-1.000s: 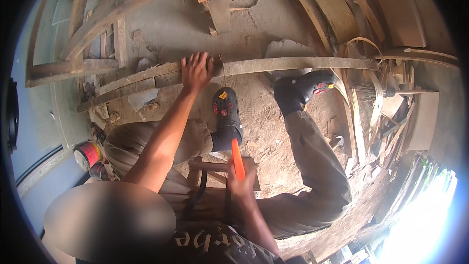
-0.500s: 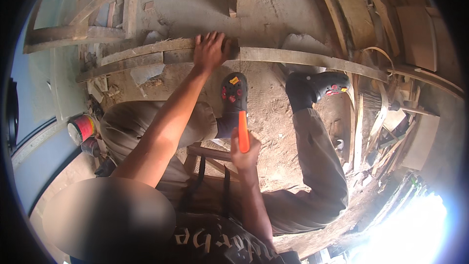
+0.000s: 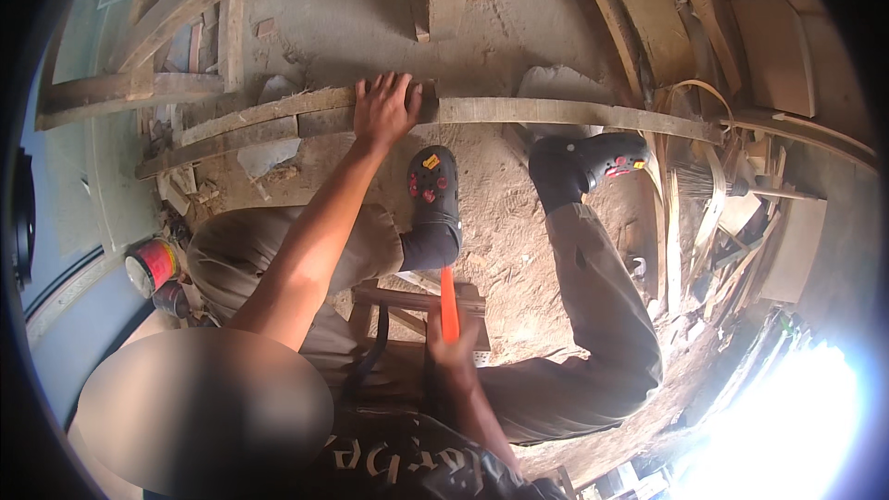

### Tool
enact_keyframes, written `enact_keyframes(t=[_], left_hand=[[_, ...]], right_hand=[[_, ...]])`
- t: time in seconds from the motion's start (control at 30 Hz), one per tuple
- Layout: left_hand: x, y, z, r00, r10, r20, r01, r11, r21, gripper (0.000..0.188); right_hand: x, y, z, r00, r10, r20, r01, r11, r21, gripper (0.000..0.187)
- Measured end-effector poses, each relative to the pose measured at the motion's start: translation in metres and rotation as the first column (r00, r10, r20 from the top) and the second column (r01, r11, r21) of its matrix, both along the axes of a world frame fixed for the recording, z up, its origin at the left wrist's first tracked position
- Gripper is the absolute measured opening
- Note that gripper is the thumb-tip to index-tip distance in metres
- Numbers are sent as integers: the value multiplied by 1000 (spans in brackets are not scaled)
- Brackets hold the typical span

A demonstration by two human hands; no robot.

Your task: The person sits on the floor and uses a hammer to repeatedly strike a long wooden plank, then uses a hand saw to cut the plank. The person handles the wood and tools directly while seated.

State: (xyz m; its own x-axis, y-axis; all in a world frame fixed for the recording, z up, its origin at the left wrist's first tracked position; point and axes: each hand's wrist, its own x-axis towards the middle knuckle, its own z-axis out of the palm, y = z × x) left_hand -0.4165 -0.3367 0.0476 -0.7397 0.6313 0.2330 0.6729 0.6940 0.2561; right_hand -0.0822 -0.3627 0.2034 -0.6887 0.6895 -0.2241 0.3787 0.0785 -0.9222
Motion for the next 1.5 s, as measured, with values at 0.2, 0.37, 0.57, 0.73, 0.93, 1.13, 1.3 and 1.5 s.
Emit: enact_keyframes(t=[0.2, 0.37, 0.57, 0.73, 0.93, 1.13, 1.3, 1.5], left_hand=[[-5, -1, -7, 997, 9, -75, -6, 999, 51, 33], [1, -1, -6, 999, 10, -51, -5, 995, 98, 29], [3, -5, -11, 998, 31, -51, -25, 993, 116, 34], [1, -1, -1, 994, 24, 106, -29, 998, 51, 40], [4, -48, 7, 990, 137, -12, -106, 818, 566, 36], [0, -202, -47, 318, 791, 523, -866, 17, 500, 49], [-13, -221, -48, -209, 301, 930, -869, -494, -35, 59], [-43, -291, -114, 257, 496, 830, -950, -30, 312, 83]], right_hand=[[1, 15, -12, 992, -15, 124, 35, 987, -156, 31], [-23, 13, 4, 994, 10, 108, 8, 987, -162, 17], [45, -26, 35, 995, -88, 43, 97, 929, -358, 25], [21, -54, 21, 998, 59, 38, -61, 997, 37, 16], [26, -27, 35, 982, -43, 182, 51, 998, -35, 17], [12, -43, 50, 984, 0, 181, 26, 990, -142, 23], [22, -37, 41, 969, 50, 241, -24, 994, -108, 25], [20, -27, 54, 954, 107, 280, -56, 982, -183, 27]])
